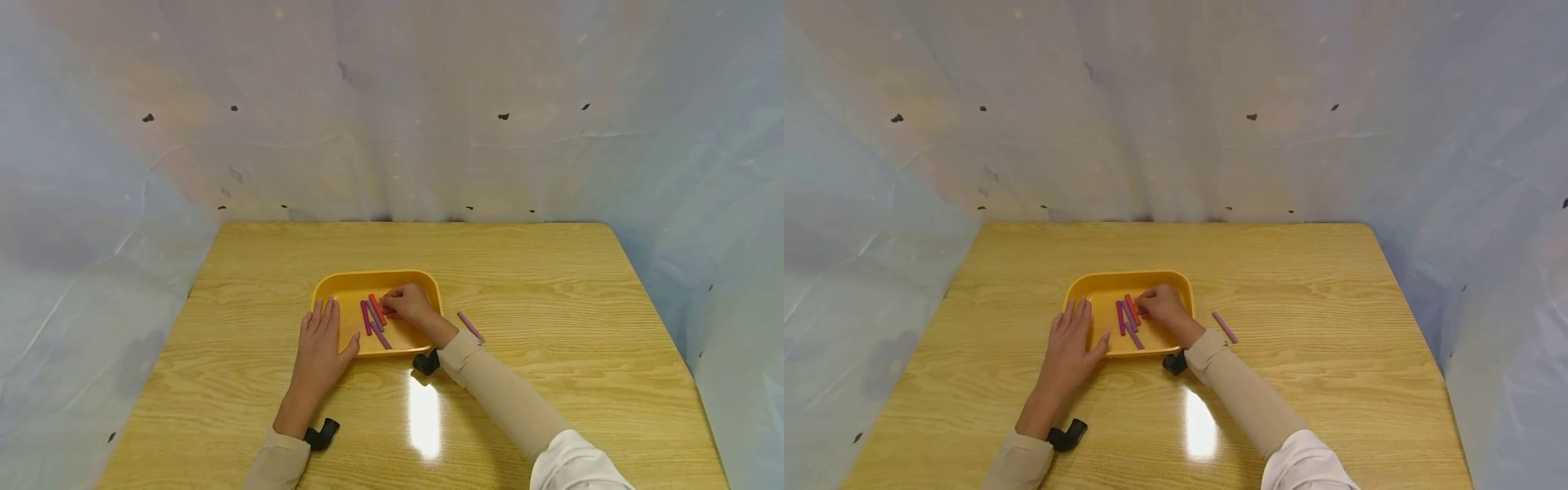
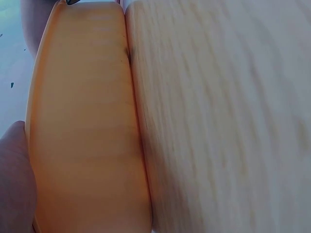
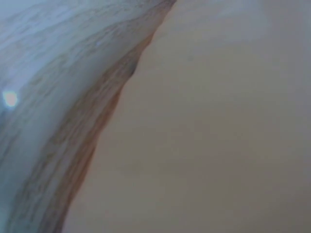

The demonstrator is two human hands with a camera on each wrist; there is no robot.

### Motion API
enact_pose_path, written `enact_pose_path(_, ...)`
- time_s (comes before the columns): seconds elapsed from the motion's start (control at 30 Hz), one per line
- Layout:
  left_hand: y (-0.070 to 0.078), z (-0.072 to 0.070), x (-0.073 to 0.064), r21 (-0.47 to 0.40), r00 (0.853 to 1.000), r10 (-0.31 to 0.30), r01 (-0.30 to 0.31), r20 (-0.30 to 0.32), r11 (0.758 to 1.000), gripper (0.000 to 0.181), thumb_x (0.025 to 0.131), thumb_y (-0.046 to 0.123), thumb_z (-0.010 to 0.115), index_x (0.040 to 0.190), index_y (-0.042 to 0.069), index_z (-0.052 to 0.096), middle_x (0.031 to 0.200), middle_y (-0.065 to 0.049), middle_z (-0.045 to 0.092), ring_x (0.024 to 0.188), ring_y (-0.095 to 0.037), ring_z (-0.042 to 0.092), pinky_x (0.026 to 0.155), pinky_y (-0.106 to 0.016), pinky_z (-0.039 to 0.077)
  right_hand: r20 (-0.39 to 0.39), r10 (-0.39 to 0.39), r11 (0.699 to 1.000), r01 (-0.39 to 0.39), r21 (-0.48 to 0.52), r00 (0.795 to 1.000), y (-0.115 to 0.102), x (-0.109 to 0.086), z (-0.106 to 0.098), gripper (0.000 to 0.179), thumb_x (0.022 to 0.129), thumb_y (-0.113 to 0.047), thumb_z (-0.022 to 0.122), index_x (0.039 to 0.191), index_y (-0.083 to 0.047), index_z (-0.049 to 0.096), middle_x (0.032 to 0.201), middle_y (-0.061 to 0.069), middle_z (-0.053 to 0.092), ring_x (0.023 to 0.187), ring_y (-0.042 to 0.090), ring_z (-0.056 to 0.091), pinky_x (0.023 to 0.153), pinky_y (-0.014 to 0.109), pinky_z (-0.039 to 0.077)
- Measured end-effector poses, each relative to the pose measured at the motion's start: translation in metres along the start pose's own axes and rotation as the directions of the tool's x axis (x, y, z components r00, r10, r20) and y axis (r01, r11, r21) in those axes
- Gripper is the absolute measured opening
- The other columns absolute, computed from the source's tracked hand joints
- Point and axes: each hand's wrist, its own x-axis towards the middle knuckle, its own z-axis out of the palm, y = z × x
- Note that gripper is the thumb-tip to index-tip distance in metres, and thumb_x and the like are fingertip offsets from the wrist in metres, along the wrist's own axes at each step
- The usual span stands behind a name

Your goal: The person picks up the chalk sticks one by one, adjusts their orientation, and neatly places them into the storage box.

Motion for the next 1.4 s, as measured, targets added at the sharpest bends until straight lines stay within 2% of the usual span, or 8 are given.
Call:
enact_pose_path(0.17,0.0003,-0.0013,0.0004,0.007,1.0,-0.001,0.001,0.007,1.0,0.077,0.089,0.047,0.051,0.142,-0.004,0.03,0.147,-0.018,0.029,0.14,-0.029,0.014,0.109,-0.049,0.012,-0.003,0.003,1.0,-0.003,0.003,1.0,-0.0013,-0.0004,-0.0003,0.018,0.089,-0.005,0.06,0.096,0.01,0.066,0.086,0.02,0.068,0.075,0.026,0.068,0.068,0.033,0.055)
enact_pose_path(0.67,0.0008,-0.0005,-0.0007,0.0,1.0,0.007,-0.007,-0.01,1.0,0.077,0.088,0.045,0.054,0.141,-0.005,0.032,0.146,-0.019,0.03,0.139,-0.03,0.015,0.109,-0.05,0.014,0.007,0.009,1.0,-0.01,0.021,1.0,-0.0004,-0.0021,-0.0006,0.023,0.092,-0.006,0.054,0.101,0.013,0.063,0.09,0.024,0.066,0.079,0.029,0.067,0.071,0.035,0.055)
enact_pose_path(0.83,0.0002,0.0007,-0.0011,0.006,1.0,0.001,-0.001,0.002,1.0,0.077,0.089,0.048,0.05,0.142,-0.004,0.031,0.147,-0.018,0.029,0.139,-0.03,0.014,0.109,-0.05,0.013,0.007,0.02,0.999,-0.02,0.031,1.0,-0.0024,-0.0042,-0.0011,0.024,0.093,-0.006,0.053,0.103,0.013,0.063,0.092,0.025,0.066,0.081,0.031,0.067,0.072,0.036,0.054)
enact_pose_path(1.0,0.0001,0.0012,-0.0006,0.013,1.0,0.0,0.0,0.001,1.0,0.076,0.09,0.05,0.046,0.143,-0.004,0.03,0.147,-0.017,0.03,0.14,-0.029,0.014,0.11,-0.049,0.013,-0.013,0.014,0.999,-0.014,0.037,1.0,-0.0015,-0.0035,-0.0021,0.023,0.092,-0.008,0.055,0.1,0.012,0.064,0.089,0.022,0.066,0.076,0.026,0.067,0.071,0.034,0.055)
enact_pose_path(1.13,-0.0003,0.0007,-0.0001,0.007,1.0,0.003,-0.003,-0.006,1.0,0.077,0.09,0.05,0.047,0.142,-0.004,0.03,0.147,-0.018,0.03,0.139,-0.03,0.015,0.109,-0.05,0.013,-0.016,-0.021,0.994,0.023,0.106,1.0,-0.0017,-0.0015,-0.0022,0.024,0.092,-0.008,0.055,0.101,0.013,0.063,0.089,0.022,0.066,0.076,0.025,0.067,0.07,0.034,0.055)
enact_pose_path(1.4,0.0005,0.0007,0.0006,0.011,1.0,0.006,-0.006,-0.015,1.0,0.077,0.088,0.046,0.052,0.142,-0.005,0.031,0.146,-0.019,0.03,0.139,-0.031,0.016,0.109,-0.05,0.013,0.005,-0.129,0.96,0.124,0.249,0.992,-0.0084,-0.0057,-0.0065,0.032,0.094,-0.01,0.053,0.11,0.017,0.058,0.102,0.032,0.061,0.088,0.036,0.065,0.078,0.042,0.052)
